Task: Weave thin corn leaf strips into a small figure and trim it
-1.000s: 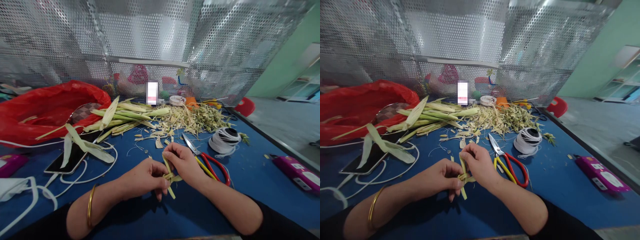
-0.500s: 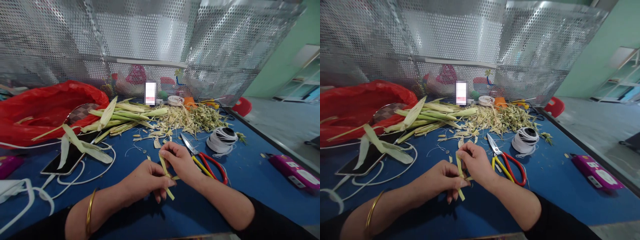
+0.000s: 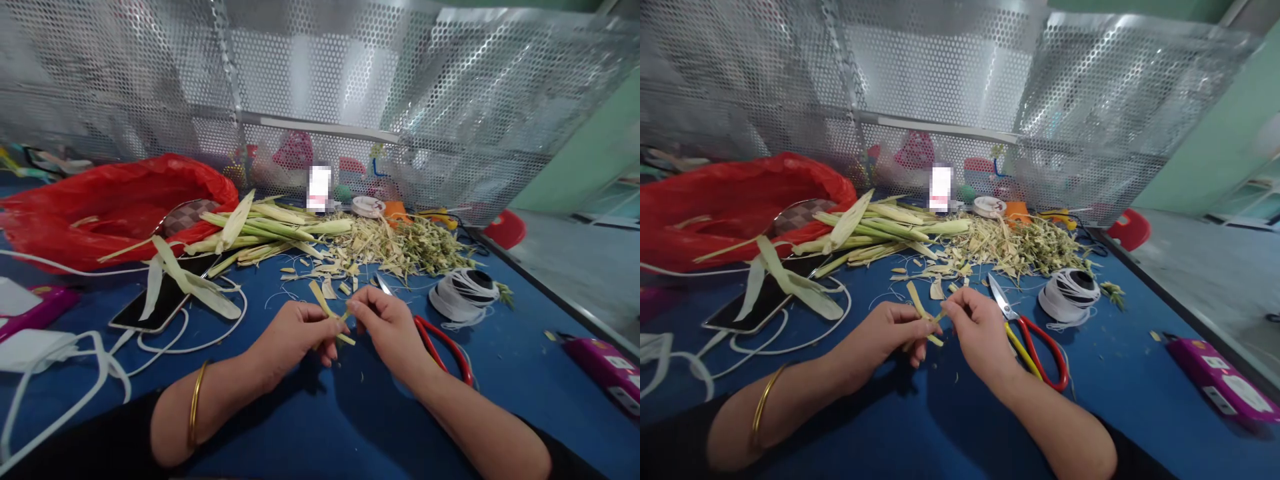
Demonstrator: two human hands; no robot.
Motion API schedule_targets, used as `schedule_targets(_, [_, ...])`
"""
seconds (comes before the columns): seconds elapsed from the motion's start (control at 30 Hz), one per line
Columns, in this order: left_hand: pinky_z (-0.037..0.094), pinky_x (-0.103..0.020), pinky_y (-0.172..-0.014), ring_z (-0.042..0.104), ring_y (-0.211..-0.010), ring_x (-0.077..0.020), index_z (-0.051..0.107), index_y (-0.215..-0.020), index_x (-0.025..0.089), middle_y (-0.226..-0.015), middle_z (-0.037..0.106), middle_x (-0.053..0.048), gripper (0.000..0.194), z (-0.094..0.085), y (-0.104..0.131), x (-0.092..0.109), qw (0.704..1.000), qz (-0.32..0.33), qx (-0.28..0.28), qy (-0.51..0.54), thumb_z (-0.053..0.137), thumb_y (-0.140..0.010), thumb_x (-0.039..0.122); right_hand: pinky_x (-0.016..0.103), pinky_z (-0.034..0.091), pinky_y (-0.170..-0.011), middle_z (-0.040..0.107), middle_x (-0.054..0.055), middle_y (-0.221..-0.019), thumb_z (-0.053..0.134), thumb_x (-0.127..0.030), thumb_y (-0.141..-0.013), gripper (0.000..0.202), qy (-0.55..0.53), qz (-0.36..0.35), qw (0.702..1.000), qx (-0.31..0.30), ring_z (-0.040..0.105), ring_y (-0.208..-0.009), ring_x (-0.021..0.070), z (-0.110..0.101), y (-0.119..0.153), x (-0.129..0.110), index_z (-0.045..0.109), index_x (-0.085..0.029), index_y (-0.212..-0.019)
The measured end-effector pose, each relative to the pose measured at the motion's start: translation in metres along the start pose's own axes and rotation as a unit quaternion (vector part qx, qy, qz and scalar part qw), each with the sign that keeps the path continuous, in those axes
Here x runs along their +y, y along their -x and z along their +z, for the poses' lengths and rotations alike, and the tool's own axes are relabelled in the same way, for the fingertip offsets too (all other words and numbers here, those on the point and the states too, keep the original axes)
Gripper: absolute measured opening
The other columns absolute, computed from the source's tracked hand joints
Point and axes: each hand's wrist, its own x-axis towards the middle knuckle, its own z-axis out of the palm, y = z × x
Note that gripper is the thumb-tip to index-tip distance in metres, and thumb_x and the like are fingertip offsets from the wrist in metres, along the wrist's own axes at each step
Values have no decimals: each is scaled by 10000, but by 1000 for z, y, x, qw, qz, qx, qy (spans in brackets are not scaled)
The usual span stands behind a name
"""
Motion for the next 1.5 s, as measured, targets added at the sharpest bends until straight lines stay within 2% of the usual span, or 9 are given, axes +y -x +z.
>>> schedule_targets(0.17, [469, -223, -551, 581, -473, -109, 730, -711, 113, -532, 661, -34, 195, 1, -1, -2, 1000, 3, 14, 17, 701, -717, 306, 236, 345, -519, 470, -49, -540, 542, -324, -844, 232, 36, -9, 999, 15, 421, -522, 111, -1, -4, 6, 531, -189, -655])
schedule_targets(0.3, [513, -277, -757, 691, -725, -175, 739, -879, 120, -768, 749, -92, 296, -4, -2, -1, 993, 8, 20, 113, 721, -719, 368, 268, 419, -674, 605, 17, -793, 546, -291, -867, 111, 100, -150, 976, 118, 546, -736, 159, -8, 1, 2, 596, -192, -868])
schedule_targets(0.37, [492, -285, -847, 694, -850, -193, 731, -916, 126, -871, 756, -105, 293, -6, -3, 1, 987, 29, 21, 156, 715, -730, 353, 272, 412, -678, 585, 9, -734, 548, -286, -874, 129, 127, -201, 962, 132, 533, -697, 153, -9, 5, -3, 588, -195, -792])
schedule_targets(0.5, [480, -258, -857, 677, -844, -169, 719, -922, 137, -878, 751, -81, 277, -6, -2, 1, 979, 76, 16, 190, 752, -701, 301, 262, 400, -590, 581, 8, -630, 571, -351, -853, 252, 90, -101, 991, -8, 520, -610, 146, 3, 10, -7, 624, -184, -671])
schedule_targets(0.67, [490, -229, -673, 615, -658, -124, 706, -943, 131, -806, 730, -57, 320, -2, -3, -3, 980, 95, 29, 170, 768, -677, 299, 261, 426, -573, 594, 12, -583, 665, -413, -744, 284, -113, 83, 988, -67, 526, -549, 135, 23, 10, -6, 646, -155, -628])
schedule_targets(0.9, [474, -247, -592, 584, -598, -125, 713, -912, 120, -774, 725, -59, 314, 0, -3, 0, 981, 103, 64, 149, 763, -679, 325, 239, 410, -561, 589, 6, -599, 726, -375, -694, 253, -248, 91, 959, -101, 493, -526, 101, 23, 15, -5, 664, -142, -618])
schedule_targets(1.03, [496, -266, -662, 668, -830, -215, 691, -1007, 118, -867, 750, -109, 409, -2, -3, 2, 980, 80, 110, 145, 786, -653, 301, 233, 396, -531, 553, -5, -559, 719, -409, -694, 306, -225, 89, 961, -134, 465, -500, 94, 22, 16, -6, 623, -144, -577])
schedule_targets(1.2, [493, -267, -670, 670, -783, -200, 685, -1025, 100, -855, 754, -114, 436, -4, -4, 2, 982, 80, 114, 128, 789, -650, 297, 236, 405, -527, 546, -8, -585, 646, -473, -745, 334, -165, 79, 975, -127, 472, -508, 101, 24, 16, -5, 617, -153, -654])
schedule_targets(1.5, [497, -281, -740, 678, -766, -203, 718, -883, 128, -761, 745, -67, 355, -7, -1, 10, 983, 75, 122, 113, 818, -582, 286, 248, 340, -550, 495, -22, -599, 533, -373, -873, 295, 98, -74, 990, -65, 455, -569, 125, 9, 16, -4, 508, -201, -634])
